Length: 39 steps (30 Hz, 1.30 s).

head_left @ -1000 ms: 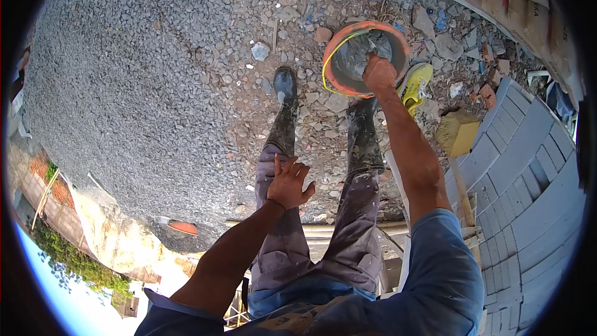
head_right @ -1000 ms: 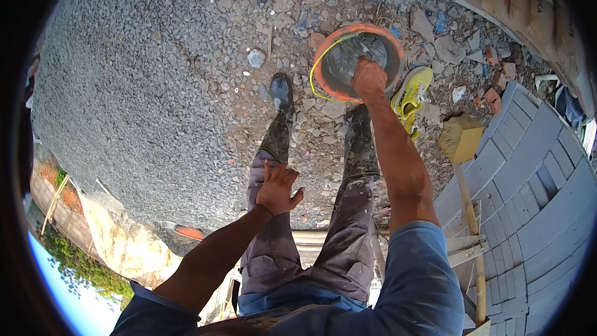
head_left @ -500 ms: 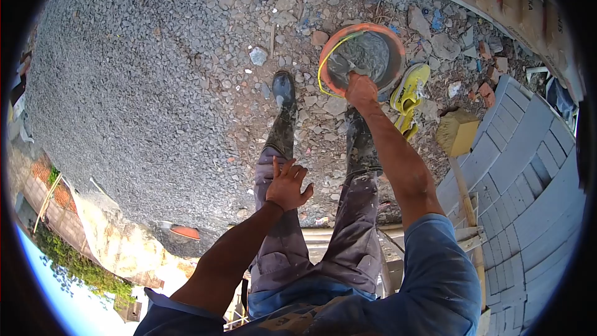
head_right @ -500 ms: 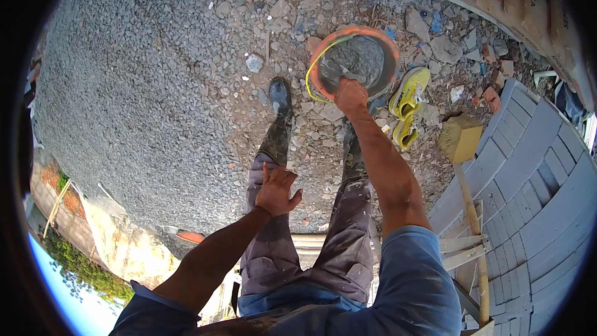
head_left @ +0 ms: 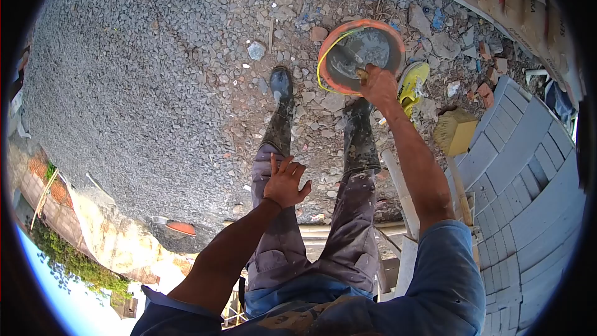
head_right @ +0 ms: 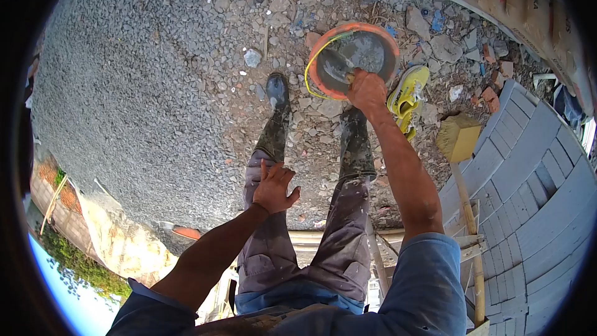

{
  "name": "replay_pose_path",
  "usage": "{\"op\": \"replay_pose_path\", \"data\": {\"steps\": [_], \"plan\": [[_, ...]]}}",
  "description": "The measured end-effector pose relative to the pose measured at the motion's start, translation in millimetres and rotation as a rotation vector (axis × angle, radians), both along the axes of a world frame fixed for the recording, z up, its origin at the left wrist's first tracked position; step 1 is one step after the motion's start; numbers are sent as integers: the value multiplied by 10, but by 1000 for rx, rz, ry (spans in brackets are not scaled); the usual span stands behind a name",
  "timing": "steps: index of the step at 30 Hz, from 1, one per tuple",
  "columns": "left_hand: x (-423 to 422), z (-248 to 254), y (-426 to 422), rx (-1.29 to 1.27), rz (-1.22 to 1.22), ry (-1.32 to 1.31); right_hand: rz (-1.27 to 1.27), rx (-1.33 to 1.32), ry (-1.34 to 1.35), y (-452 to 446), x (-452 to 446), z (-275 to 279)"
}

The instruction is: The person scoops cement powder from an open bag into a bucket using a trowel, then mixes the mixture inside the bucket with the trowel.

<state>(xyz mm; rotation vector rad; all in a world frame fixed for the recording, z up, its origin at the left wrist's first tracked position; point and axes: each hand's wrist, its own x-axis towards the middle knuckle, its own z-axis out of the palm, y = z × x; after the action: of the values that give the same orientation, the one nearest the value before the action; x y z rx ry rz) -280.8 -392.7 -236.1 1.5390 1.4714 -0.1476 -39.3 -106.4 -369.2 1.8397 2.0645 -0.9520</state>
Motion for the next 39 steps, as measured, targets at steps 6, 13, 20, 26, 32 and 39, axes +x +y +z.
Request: {"op": "replay_pose_path", "data": {"steps": [6, 13, 20, 26, 32, 39], "plan": [[30, -7, -17, -16, -14, 16, 510, 270, -186, 464, 261, -286], [50, -37, -39, -9, -12, 18, 725, 363, -387, 422, 604, -648], [52, -29, 11, -20, -4, 11, 493, 310, -416, -202, 657, -1146], [12, -20, 72, -22, -26, -8, -143, -181, -11, -315, 330, -872], [-28, 0, 115, -40, -37, -7, -423, -274, 169, -611, 139, -1147], [-9, -6, 103, -6, -7, -22, -554, -172, 422, -674, 25, -1212]]}}
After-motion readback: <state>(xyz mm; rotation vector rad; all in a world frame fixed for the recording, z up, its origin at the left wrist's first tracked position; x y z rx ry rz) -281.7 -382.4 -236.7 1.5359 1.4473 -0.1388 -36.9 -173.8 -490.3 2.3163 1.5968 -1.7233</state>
